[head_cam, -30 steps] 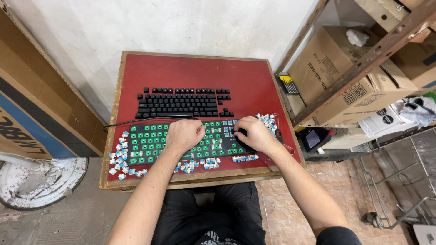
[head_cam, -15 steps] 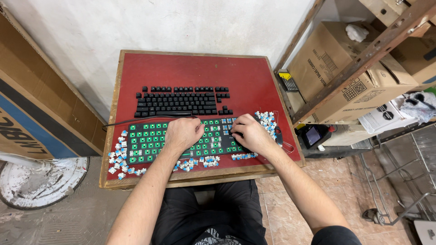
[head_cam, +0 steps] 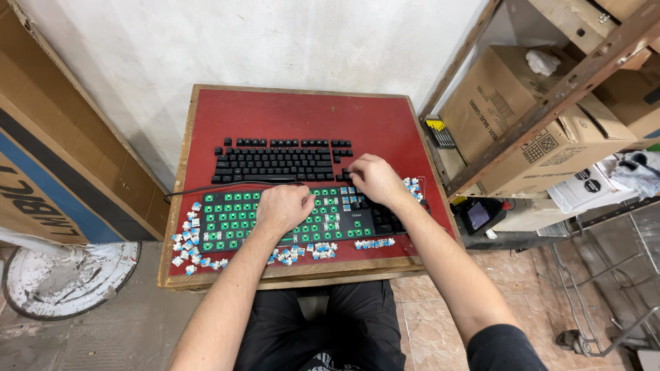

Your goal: The person assembles a mechanical keyboard by inserting black keycaps into the green PCB. They pick up keycaps from a pile and press them into place one by one, gradually filling the keyboard layout.

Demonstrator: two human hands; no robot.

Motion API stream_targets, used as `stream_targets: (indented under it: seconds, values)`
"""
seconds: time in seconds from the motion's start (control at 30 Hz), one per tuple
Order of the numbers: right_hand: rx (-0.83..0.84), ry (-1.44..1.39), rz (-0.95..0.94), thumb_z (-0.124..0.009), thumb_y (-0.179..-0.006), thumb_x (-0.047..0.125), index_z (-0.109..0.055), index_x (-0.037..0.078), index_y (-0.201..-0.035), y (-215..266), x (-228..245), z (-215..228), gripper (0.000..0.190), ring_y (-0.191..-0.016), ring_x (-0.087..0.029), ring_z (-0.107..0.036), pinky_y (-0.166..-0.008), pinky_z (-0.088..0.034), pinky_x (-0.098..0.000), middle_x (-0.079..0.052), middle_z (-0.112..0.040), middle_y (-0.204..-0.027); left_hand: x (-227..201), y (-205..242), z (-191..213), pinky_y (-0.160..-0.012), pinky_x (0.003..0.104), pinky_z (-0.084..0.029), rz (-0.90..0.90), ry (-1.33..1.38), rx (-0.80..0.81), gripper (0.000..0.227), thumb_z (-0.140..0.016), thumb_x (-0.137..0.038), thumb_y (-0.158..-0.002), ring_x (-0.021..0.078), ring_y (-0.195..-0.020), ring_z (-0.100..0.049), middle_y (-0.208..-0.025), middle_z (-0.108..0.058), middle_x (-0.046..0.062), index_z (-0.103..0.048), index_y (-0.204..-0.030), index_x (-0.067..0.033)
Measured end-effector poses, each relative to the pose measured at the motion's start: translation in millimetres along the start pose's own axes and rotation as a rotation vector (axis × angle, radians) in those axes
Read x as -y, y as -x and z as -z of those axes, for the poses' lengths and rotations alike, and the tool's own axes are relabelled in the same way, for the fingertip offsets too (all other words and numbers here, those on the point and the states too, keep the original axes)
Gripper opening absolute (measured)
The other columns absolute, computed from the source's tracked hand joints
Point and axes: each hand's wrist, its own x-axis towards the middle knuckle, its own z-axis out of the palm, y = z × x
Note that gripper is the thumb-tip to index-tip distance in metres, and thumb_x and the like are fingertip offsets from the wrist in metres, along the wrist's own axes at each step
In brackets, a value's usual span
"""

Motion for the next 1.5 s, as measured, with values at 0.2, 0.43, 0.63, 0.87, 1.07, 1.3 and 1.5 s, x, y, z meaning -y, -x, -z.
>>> stream_targets:
  seconds: [0.2,0.43,0.63,0.87,1.07,1.3,1.5]
  values:
    - [0.023,0.102,-0.038,-0.076,-0.104,0.026,-0.084,0.02,-0.124,-40.5,6.4,-12.2,0.022,-0.116,-0.028,-0.077,-0.097,-0.067,-0.0435,-0.005,-0.077,-0.114,0.9,0.1,-0.1,-0.07,0.042,-0.062,0.0,0.011,-0.002,0.035,-0.068,-0.048,-0.097,0.0272,-0.077,-0.077,-0.066,-0.066,0.003,-0.06,-0.073,-0.0238]
    - [0.016,0.199,-0.015,-0.082,-0.096,0.026,-0.087,0.018,-0.106,-65.0,-6.6,-37.2,0.014,-0.119,-0.028,-0.073,-0.096,-0.068,-0.0415,-0.003,-0.074,-0.114,1.8,0.2,-3.7,-0.069,0.044,-0.061,-0.002,0.027,-0.02,0.034,-0.068,-0.046,-0.096,0.029,-0.076,-0.076,-0.066,-0.066,0.004,-0.061,-0.073,-0.0221]
    - [0.067,0.207,-0.054,-0.084,-0.09,0.027,-0.084,0.02,-0.099,-71.6,-3.3,-40.7,0.011,-0.11,-0.025,-0.075,-0.091,-0.069,-0.0419,0.0,-0.076,-0.099,1.8,0.9,-2.0,-0.068,0.043,-0.061,-0.004,0.022,-0.023,0.034,-0.069,-0.045,-0.096,0.028,-0.076,-0.076,-0.065,-0.065,0.004,-0.06,-0.072,-0.0224]
    - [0.007,0.026,0.054,-0.083,-0.092,0.016,-0.081,0.013,-0.101,-15.0,40.1,16.4,0.01,-0.108,-0.026,-0.077,-0.092,-0.066,-0.041,-0.005,-0.079,-0.102,1.9,-0.4,1.1,-0.068,0.043,-0.061,-0.008,0.035,-0.018,0.034,-0.069,-0.045,-0.096,0.0281,-0.076,-0.076,-0.065,-0.065,0.004,-0.06,-0.072,-0.022]
    - [0.029,-0.042,0.146,-0.083,-0.092,0.014,-0.077,0.013,-0.099,36.1,52.5,31.7,0.009,-0.116,-0.028,-0.076,-0.099,-0.065,-0.0425,-0.005,-0.079,-0.106,0.5,1.5,1.2,-0.069,0.043,-0.061,-0.015,0.014,-0.017,0.034,-0.068,-0.045,-0.096,0.0281,-0.077,-0.077,-0.065,-0.066,0.003,-0.061,-0.072,-0.0226]
    - [0.064,-0.018,0.19,-0.083,-0.093,0.013,-0.078,0.012,-0.097,65.1,54.8,25.7,0.007,-0.122,-0.024,-0.076,-0.101,-0.064,-0.0386,-0.002,-0.081,-0.109,-0.5,-0.4,4.1,-0.07,0.043,-0.061,-0.004,0.001,0.0,0.037,-0.068,-0.048,-0.098,0.0287,-0.076,-0.077,-0.065,-0.066,0.004,-0.06,-0.072,-0.0227]
    - [0.032,0.063,0.209,-0.084,-0.094,0.015,-0.079,0.014,-0.097,66.7,44.6,8.7,0.006,-0.124,-0.019,-0.074,-0.101,-0.064,-0.0347,0.001,-0.08,-0.11,0.9,-0.1,0.5,-0.07,0.044,-0.061,-0.004,-0.014,0.002,0.037,-0.069,-0.049,-0.098,0.0288,-0.077,-0.077,-0.066,-0.066,0.005,-0.06,-0.073,-0.0227]
